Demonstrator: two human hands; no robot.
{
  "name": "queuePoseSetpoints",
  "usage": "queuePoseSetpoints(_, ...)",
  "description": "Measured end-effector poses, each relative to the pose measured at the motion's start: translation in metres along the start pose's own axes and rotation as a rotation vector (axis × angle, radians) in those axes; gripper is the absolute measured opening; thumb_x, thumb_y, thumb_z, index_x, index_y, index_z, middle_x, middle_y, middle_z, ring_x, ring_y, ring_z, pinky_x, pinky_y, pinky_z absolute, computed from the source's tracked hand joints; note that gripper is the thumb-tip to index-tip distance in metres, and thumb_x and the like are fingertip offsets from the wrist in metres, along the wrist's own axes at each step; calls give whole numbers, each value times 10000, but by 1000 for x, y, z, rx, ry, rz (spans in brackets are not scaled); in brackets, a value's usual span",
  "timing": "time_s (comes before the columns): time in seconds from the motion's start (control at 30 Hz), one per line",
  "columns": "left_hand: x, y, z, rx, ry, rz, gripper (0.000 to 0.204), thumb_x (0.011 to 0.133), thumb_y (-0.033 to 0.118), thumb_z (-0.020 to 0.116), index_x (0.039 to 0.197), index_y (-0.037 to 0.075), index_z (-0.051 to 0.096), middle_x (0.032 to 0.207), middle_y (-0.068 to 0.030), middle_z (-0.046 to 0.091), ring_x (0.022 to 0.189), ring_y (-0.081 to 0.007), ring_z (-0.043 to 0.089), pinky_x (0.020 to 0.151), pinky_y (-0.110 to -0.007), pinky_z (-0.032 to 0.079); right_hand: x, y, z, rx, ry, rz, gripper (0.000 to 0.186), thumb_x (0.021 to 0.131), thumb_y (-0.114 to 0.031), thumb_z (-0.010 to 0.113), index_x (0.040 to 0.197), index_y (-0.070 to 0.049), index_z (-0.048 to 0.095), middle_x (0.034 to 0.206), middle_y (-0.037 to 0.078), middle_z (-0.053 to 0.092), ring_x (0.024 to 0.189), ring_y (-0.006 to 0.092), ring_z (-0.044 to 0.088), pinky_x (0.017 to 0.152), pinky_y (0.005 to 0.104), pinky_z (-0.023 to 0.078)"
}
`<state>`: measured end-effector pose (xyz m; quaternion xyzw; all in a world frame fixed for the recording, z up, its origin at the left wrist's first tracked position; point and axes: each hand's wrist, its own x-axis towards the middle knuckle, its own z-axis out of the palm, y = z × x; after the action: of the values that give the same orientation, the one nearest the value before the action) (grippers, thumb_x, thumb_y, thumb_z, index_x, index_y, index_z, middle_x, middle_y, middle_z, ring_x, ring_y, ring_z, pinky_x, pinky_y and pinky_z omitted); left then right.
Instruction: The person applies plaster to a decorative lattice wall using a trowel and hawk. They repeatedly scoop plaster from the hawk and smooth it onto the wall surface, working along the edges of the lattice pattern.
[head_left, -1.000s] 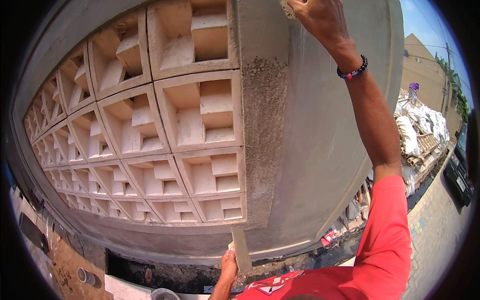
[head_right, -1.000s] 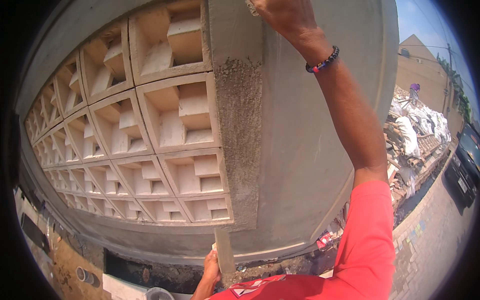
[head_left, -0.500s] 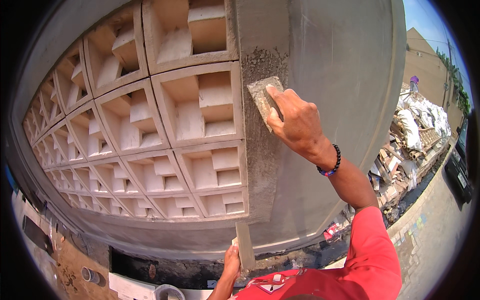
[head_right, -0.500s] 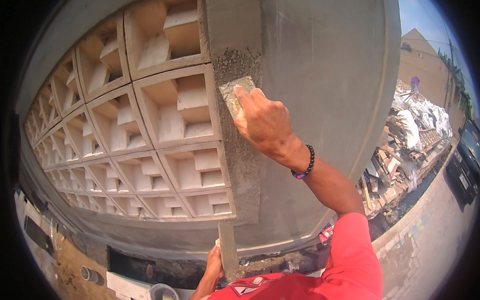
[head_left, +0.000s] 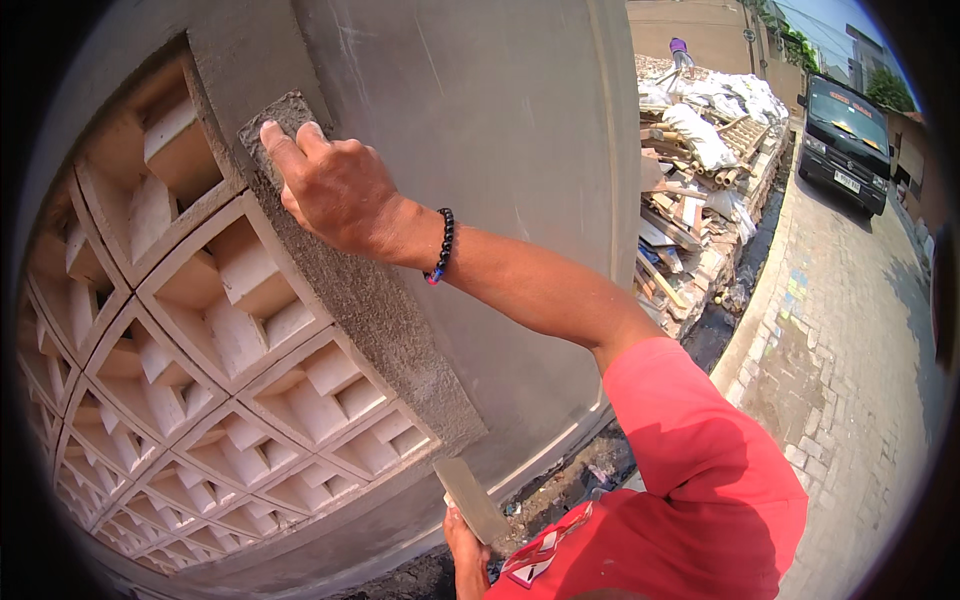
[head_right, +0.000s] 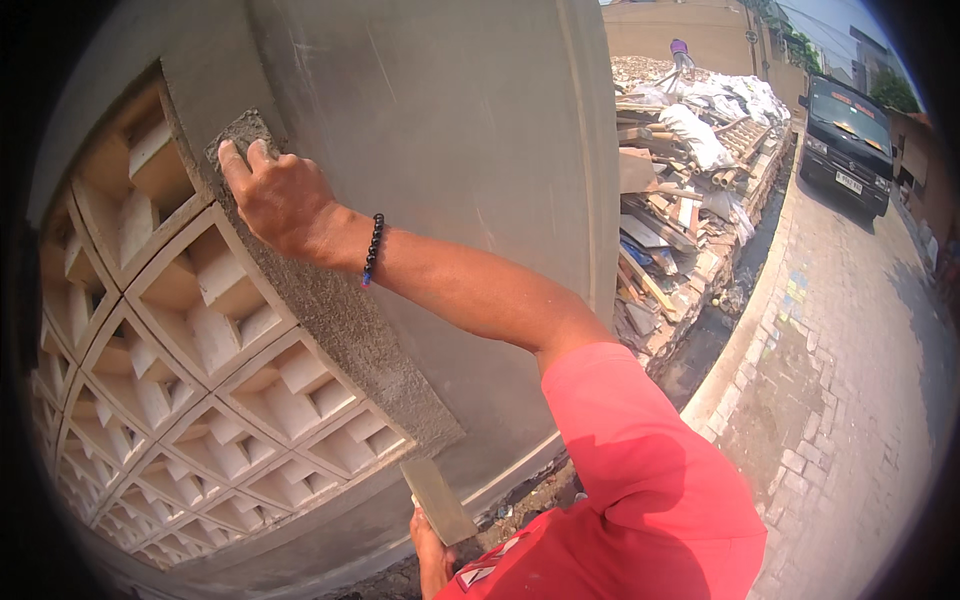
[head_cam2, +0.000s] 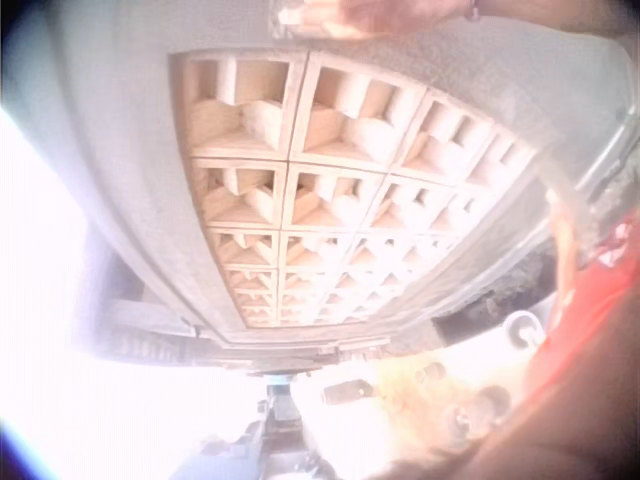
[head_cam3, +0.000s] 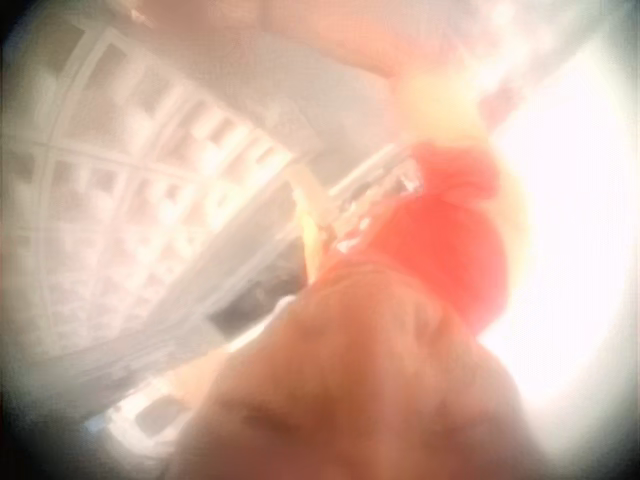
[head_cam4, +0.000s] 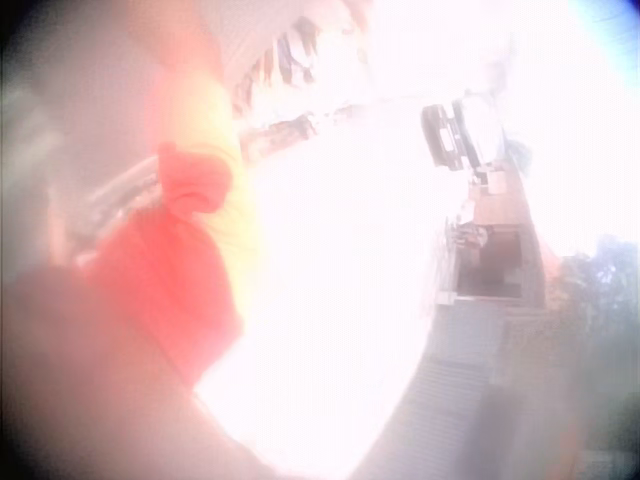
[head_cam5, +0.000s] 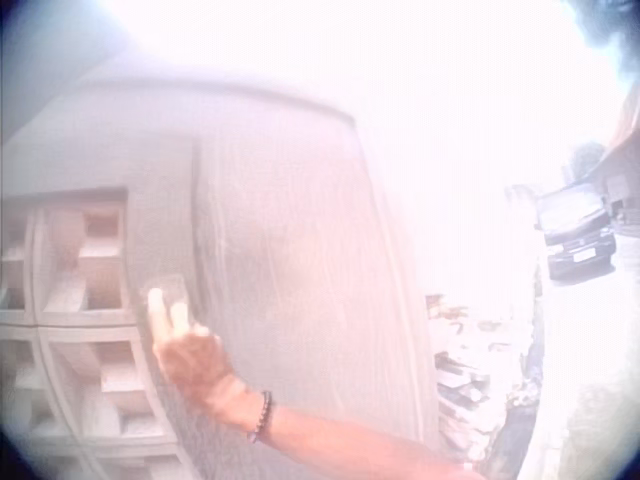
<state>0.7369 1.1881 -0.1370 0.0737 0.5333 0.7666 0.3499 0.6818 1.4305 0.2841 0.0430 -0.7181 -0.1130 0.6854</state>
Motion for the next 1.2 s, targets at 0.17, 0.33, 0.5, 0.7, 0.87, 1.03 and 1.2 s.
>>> queuePoseSetpoints(0.17, 10, -8, 4, 2, -42, -1, 454, 977, 420, 448, 1209, 39, 532, 991, -93, 623, 831, -206, 619, 703, -349, 524, -126, -9, -51, 179, -340, 106, 537, 761, -55, 606, 1276, 36, 482, 762, 112, 546, 538, 166, 566, 469, 288, 508)
queuePoseSetpoints(0.33, -5, 1, 11, 30, 18, 12, 462, 979, 418, 446, 1201, 23, 537, 1009, -94, 623, 839, -207, 616, 714, -341, 519, -112, 30, -109, 1150, -243, 864, 501, 860, -113, 564, 1320, 45, 445, 994, 158, 639, 669, 157, 631, 518, 272, 527)
queuePoseSetpoints(0.5, 4, -20, 16, 12, 18, 52, 468, 987, 411, 432, 1241, 30, 524, 1017, -83, 617, 857, -182, 599, 733, -320, 505, -75, 103, -113, 1803, -42, 749, 493, 939, -111, 455, 1396, 17, 320, 1048, 101, 638, 848, 156, 647, 679, 287, 568)
queuePoseSetpoints(0.7, -2, -22, 25, 15, 111, 100, 448, 1002, 384, 406, 1269, 39, 510, 1043, -75, 611, 894, -170, 587, 769, -330, 493, 8, 128, -85, 1730, 8, 596, 419, 975, -102, 397, 1375, 9, 336, 1125, 117, 608, 996, 167, 624, 837, 318, 560)
queuePoseSetpoints(0.87, 1, -38, 15, -86, 214, 139, 431, 1005, 364, 405, 1249, 24, 507, 1041, -82, 611, 897, -176, 588, 783, -330, 489, 106, 150, -46, 1481, 57, 401, 425, 974, -83, 416, 1383, 14, 355, 1121, 146, 623, 954, 190, 646, 813, 330, 577)
queuePoseSetpoints(1.03, -16, -32, 18, -57, 305, 157, 432, 1005, 371, 395, 1226, 18, 508, 1009, -90, 609, 840, -178, 581, 729, -327, 477, 175, 166, -14, 1478, 167, 333, 338, 890, -23, 466, 1213, 53, 526, 1094, 161, 619, 947, 240, 628, 753, 367, 549)
queuePoseSetpoints(1.2, -22, -33, 24, -88, 314, 219, 425, 1008, 368, 384, 1226, 24, 506, 983, -88, 600, 780, -173, 565, 664, -313, 460, 214, 183, 25, 1107, 266, 158, 420, 871, -34, 512, 1279, 61, 484, 1171, 186, 588, 1051, 242, 585, 784, 376, 547)
